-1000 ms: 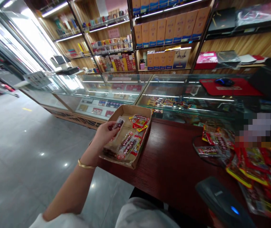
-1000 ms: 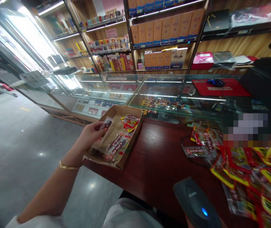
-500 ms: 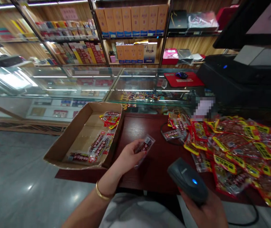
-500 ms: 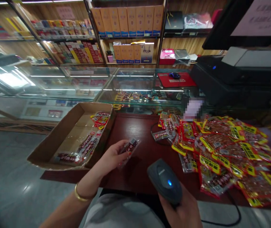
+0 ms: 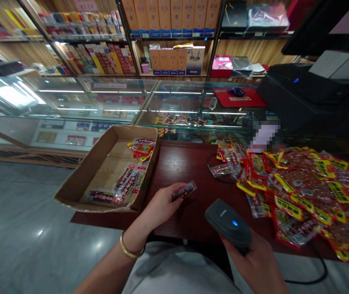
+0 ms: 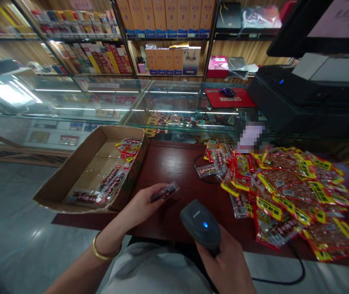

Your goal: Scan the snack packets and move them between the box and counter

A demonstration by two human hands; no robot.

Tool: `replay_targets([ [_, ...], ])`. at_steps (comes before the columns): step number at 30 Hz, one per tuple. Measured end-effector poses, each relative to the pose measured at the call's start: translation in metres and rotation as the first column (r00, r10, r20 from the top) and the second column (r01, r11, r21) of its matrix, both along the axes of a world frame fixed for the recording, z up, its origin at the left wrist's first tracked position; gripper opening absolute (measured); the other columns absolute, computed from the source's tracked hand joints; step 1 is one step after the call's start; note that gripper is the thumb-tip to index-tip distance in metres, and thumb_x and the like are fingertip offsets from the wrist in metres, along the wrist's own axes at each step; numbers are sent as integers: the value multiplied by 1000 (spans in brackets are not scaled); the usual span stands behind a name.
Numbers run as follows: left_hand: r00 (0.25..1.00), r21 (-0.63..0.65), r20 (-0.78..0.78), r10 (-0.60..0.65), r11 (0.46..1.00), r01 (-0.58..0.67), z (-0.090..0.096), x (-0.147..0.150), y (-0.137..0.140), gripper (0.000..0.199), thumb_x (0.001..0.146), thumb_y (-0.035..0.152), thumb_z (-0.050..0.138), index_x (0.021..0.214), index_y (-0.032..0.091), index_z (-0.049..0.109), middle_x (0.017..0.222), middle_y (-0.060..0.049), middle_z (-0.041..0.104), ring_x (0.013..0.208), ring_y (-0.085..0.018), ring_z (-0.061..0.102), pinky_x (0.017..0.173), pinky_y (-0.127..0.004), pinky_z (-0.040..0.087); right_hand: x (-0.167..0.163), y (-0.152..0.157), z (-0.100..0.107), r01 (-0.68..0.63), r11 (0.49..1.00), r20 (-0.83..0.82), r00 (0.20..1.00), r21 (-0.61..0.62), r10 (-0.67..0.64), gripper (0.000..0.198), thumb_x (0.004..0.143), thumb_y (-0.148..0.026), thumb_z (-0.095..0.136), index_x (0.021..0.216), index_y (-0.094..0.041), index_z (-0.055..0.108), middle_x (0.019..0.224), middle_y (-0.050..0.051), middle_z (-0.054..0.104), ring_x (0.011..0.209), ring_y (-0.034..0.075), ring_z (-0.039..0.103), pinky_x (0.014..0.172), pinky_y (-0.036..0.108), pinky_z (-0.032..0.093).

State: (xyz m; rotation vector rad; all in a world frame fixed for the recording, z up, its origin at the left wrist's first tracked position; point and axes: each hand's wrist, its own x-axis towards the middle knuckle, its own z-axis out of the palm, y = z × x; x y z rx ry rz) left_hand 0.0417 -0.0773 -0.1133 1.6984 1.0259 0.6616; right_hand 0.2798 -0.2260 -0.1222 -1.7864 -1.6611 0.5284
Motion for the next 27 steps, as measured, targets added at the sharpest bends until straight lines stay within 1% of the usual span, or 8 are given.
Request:
replay_targets([
  [4, 992, 3, -113, -63, 998, 64, 6, 1, 0, 48, 80, 8, 57, 123, 25, 71, 125, -2, 73, 111, -24, 68, 98, -29, 49, -1, 2, 5, 9, 1000, 14, 1000, 24, -9, 27, 87, -39, 58, 93, -20, 76, 82, 8, 79, 74, 25, 77, 70, 31, 62],
  [8, 990, -8, -119, -70, 998, 69, 4, -2, 0, 48, 82, 8, 56, 125, 24, 68, 121, -1, 75, 111, -21, 68, 102, -27, 46, -2, 2, 4, 2, 998, 19, 1000, 58, -3, 25, 88, -37, 58, 93, -19, 75, 82, 8, 79, 73, 25, 77, 71, 30, 62],
  [11, 990, -11, -124, -61, 998, 60, -1, -3, -1, 48, 82, 9, 57, 127, 24, 67, 120, -1, 75, 109, -21, 68, 102, -28, 47, -3, 1, 1, -11, 998, 28, 1000, 62, 10, 22, 87, -33, 61, 98, -19, 74, 89, 8, 79, 79, 24, 77, 75, 30, 62],
  [14, 995, -35, -90, -40, 999, 37, -7, 1, -1, 48, 84, 13, 57, 131, 21, 64, 119, -4, 75, 106, -21, 69, 98, -30, 49, -3, 0, 0, 24, 995, 9, 1000, 99, -25, 23, 87, -30, 61, 103, -18, 73, 95, 10, 78, 88, 24, 76, 81, 31, 61],
  [17, 1000, -54, -4, 5, 999, -5, -10, 17, 4, 46, 83, 17, 60, 129, 18, 64, 122, -7, 73, 108, -22, 68, 100, -32, 49, 2, -2, -2, 84, 984, 14, 996, 158, -87, 23, 87, -29, 61, 101, -16, 73, 93, 10, 78, 85, 24, 76, 79, 31, 61],
  [21, 988, -123, 149, -47, 990, 66, -7, 66, 17, 44, 83, 17, 60, 126, 16, 66, 115, -8, 76, 102, -22, 70, 95, -32, 52, 17, -13, -10, 148, 969, -4, 989, 195, -151, 20, 88, -31, 61, 94, -18, 74, 88, 9, 78, 79, 23, 76, 74, 29, 61],
  [24, 971, -128, 225, -84, 985, 115, -2, 127, 32, 48, 83, 13, 57, 130, 16, 63, 109, -8, 76, 91, -19, 71, 84, -29, 55, 30, -26, -15, 247, 957, -59, 969, 152, -240, 22, 87, -36, 64, 92, -18, 75, 86, 9, 79, 77, 24, 76, 71, 28, 61],
  [27, 951, -93, 268, -156, 978, 187, 3, 195, 47, 51, 83, 8, 52, 132, 16, 61, 109, -7, 75, 85, -17, 71, 78, -27, 56, 40, -37, -16, 318, 946, -86, 946, 69, -312, 28, 85, -44, 66, 86, -18, 76, 75, 8, 78, 65, 24, 74, 62, 27, 59],
])
